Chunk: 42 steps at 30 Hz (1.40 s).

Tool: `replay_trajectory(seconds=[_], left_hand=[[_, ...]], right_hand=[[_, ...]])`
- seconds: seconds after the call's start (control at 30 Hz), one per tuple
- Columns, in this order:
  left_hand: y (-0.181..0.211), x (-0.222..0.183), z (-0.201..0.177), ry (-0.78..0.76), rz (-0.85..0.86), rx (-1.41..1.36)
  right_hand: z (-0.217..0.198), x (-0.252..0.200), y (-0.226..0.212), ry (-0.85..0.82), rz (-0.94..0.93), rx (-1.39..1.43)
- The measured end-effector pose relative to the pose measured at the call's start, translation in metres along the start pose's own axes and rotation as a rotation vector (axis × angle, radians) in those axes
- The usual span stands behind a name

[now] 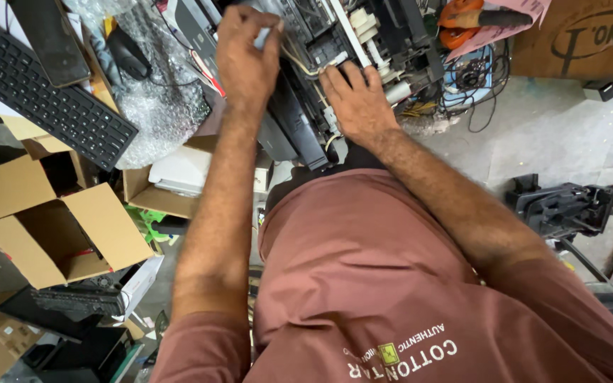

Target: The person works on the internal components of a printer by hand, manipulating cables and small parts inside the chassis.

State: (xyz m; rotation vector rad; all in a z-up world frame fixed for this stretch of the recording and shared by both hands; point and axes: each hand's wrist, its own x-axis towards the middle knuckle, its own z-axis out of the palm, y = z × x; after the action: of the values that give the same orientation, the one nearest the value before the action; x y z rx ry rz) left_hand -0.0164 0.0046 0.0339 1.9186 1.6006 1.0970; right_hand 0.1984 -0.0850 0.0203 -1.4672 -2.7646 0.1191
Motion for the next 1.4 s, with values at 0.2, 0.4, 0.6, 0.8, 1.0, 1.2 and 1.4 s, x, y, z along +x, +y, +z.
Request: replay_trajectory(seconds=[0.2, 0.4, 0.6, 0.8, 1.0, 1.2, 1.4], left_hand=[[0.019, -0.02, -0.008, -0.166, 0.315, 0.327], [0.012, -0.027, -0.003, -0.156, 0.412, 0.518], [-0.005, -0.024, 0.011, -0.199, 0.197, 0.325], [-0.016, -0.021, 0.019, -0.167, -0.025, -0.02], [-0.033, -0.015, 0.034, -0.151, -0.349, -0.333], [-0.044, -0.012, 0.038, -0.21, -0.456, -0.364], [-0.038, -0.011, 0.039, -0.294, -0.439, -0.235]], right_hand=[[-0.008, 0.01, 0.002, 0.068, 0.048, 0.213], [0.013, 0.018, 0.017, 0.099, 0.561, 1.329], [0.015, 0.039, 0.011, -0.069, 0.739, 1.798], [0.021, 0.056, 0.019, -0.007, 0.755, 1.819], [0.032, 0.063, 0.023, 0.046, 0.732, 1.771], [0.024, 0.067, 0.026, 0.084, 0.714, 1.768], [0.015, 0.073, 0.043, 0.084, 0.775, 1.74]])
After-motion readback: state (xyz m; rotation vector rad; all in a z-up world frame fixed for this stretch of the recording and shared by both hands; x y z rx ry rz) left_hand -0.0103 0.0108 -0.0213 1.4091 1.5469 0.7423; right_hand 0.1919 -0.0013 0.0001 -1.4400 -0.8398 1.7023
